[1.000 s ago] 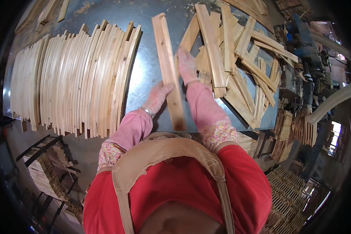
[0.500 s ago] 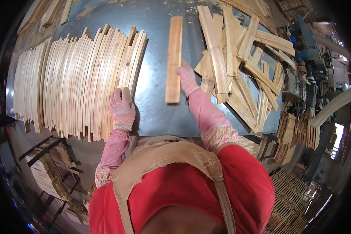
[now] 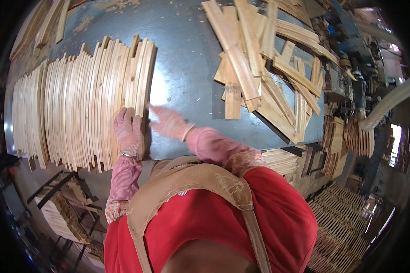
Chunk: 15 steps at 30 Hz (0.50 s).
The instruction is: The person sorts wooden planks on a metal table, picking them up from a scattered pile and arranging them into a neat stack. They handle the planks one by one, aligning them carefully to form a uniform pile.
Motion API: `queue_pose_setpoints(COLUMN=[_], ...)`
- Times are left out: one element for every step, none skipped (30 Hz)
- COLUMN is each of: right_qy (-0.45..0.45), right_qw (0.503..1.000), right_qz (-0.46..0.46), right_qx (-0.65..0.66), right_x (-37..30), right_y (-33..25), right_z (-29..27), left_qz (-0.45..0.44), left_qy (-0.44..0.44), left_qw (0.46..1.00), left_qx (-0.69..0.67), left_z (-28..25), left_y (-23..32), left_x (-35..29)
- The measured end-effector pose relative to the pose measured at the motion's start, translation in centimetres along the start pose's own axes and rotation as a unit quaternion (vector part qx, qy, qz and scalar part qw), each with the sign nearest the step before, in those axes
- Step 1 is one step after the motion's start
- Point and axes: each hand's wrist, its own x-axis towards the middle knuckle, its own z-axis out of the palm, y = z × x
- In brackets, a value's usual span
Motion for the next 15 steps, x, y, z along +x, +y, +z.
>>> queue_pose_setpoints(right_qy=[0.090,0.129,0.294,0.260,0.322,0.377,0.325,0.268,0.212,0.195,0.168,0.138,0.169,0.112,-0.011], right_qw=[0.988,0.972,0.905,0.914,0.866,0.808,0.839,0.867,0.886,0.894,0.909,0.922,0.952,0.970,0.975], right_qz=[-0.038,0.029,0.021,0.143,0.152,0.160,0.203,0.241,0.281,0.270,0.282,0.293,0.203,0.208,0.213], right_qx=[-0.120,-0.196,-0.305,-0.275,-0.351,-0.424,-0.386,-0.344,-0.300,-0.299,-0.257,-0.211,-0.153,-0.049,-0.065], right_x=[0.1,-0.4,-0.9,-2.1,-3.9,-5.4,-6.5,-7.2,-8.0,-8.5,-8.6,-8.7,-9.1,-9.4,-8.7], right_y=[2.5,3.6,7.6,7.8,13.0,17.5,17.9,17.6,17.0,15.4,12.4,9.9,9.9,8.4,10.4], right_z=[-2.2,-6.9,-9.9,-14.8,-16.3,-16.7,-17.7,-18.7,-19.7,-19.6,-19.4,-18.7,-16.2,-14.1,-11.0], left_qz=[-0.006,-0.020,-0.023,-0.045,-0.005,0.035,0.068,0.085,0.102,0.044,-0.006,-0.051,-0.112,-0.207,-0.293], left_qy=[-0.010,-0.018,-0.027,-0.031,-0.019,-0.008,0.001,0.012,-0.009,-0.096,-0.172,-0.207,-0.212,-0.262,-0.313], left_qw=[1.000,0.999,0.998,0.995,0.998,0.998,0.997,0.996,0.987,0.983,0.955,0.916,0.838,0.763,0.672], left_qx=[0.018,0.037,0.053,0.083,0.062,0.042,0.023,-0.033,-0.121,-0.150,-0.241,-0.339,-0.489,-0.553,-0.604], left_z=[0.0,-0.2,-0.4,-0.9,-0.5,0.0,0.6,2.2,3.2,2.8,4.1,4.3,8.7,11.1,12.7], left_y=[0.4,0.6,1.3,2.6,3.9,4.9,5.6,6.5,8.3,11.9,13.6,15.8,15.2,15.1,15.6], left_x=[0.0,-0.1,0.3,0.1,0.6,0.9,0.8,0.3,0.1,0.5,0.8,0.4,0.0,0.4,0.8])
